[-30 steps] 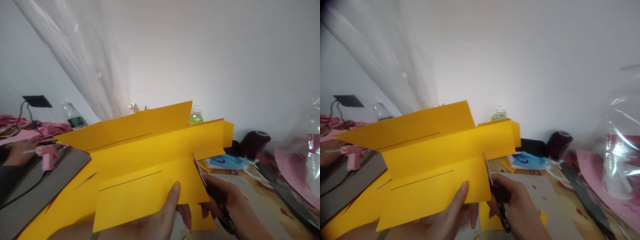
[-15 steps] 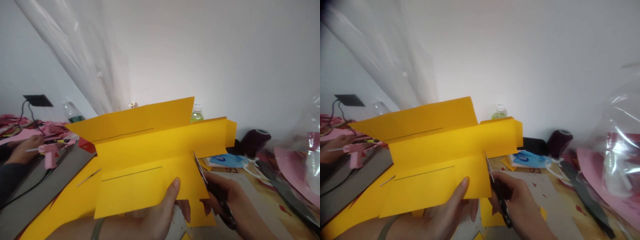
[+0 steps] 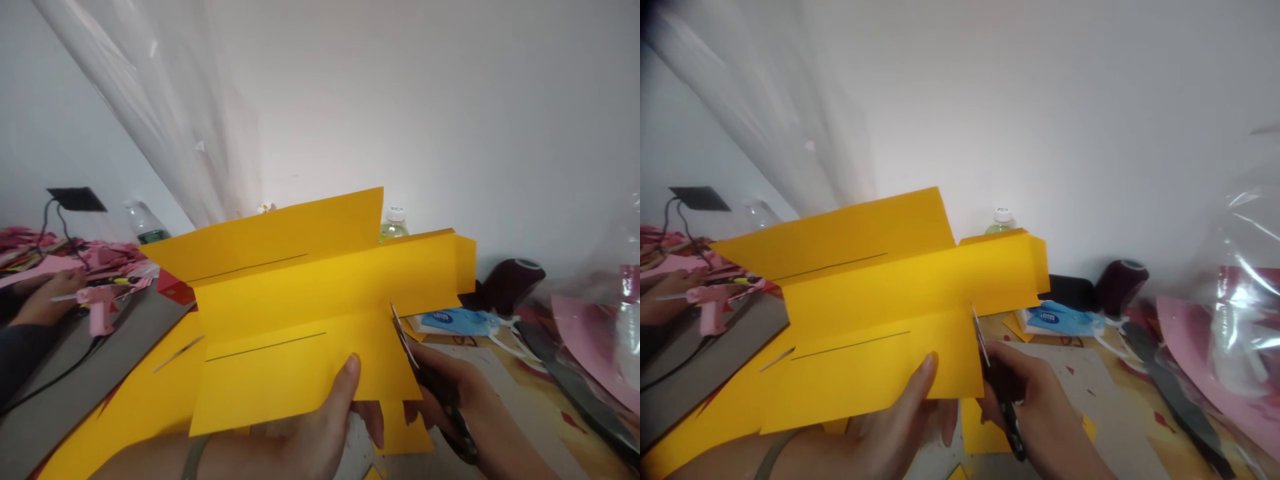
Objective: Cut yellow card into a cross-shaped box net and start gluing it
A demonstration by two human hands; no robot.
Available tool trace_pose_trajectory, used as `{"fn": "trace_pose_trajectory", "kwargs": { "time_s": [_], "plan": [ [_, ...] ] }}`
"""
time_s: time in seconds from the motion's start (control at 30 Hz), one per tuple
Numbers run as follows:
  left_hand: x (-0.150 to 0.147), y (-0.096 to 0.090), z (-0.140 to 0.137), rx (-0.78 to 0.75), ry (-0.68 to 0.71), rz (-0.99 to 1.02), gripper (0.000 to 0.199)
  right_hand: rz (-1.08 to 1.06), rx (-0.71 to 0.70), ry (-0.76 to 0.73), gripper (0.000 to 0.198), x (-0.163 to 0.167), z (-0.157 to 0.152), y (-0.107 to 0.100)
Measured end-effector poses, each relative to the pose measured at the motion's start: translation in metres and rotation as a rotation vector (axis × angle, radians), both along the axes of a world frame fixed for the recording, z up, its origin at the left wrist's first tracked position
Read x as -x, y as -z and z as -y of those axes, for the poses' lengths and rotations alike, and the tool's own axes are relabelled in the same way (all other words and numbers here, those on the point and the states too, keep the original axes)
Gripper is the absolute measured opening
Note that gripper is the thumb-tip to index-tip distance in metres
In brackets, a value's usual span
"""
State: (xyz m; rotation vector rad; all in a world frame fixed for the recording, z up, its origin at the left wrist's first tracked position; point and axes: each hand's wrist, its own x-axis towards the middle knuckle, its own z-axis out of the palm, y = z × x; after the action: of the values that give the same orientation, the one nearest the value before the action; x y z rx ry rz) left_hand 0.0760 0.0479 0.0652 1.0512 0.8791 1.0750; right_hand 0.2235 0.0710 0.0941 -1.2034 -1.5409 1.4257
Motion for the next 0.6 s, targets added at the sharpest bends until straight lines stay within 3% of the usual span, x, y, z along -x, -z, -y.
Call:
{"fn": "trace_pose_trajectory", "kwargs": {
  "time_s": [0.33,0.6],
  "plan": [
    [0.0042,0.0089,-0.0007,0.055,-0.022,-0.059,0.066,0.051,-0.06,-0.018,0.009,-0.0023,0.0007,0.0002],
    [0.003,0.0007,-0.0004,0.029,-0.004,-0.074,0.063,0.056,-0.076,0.013,0.01,0.0019,0.0009,-0.0031]
  ]
}}
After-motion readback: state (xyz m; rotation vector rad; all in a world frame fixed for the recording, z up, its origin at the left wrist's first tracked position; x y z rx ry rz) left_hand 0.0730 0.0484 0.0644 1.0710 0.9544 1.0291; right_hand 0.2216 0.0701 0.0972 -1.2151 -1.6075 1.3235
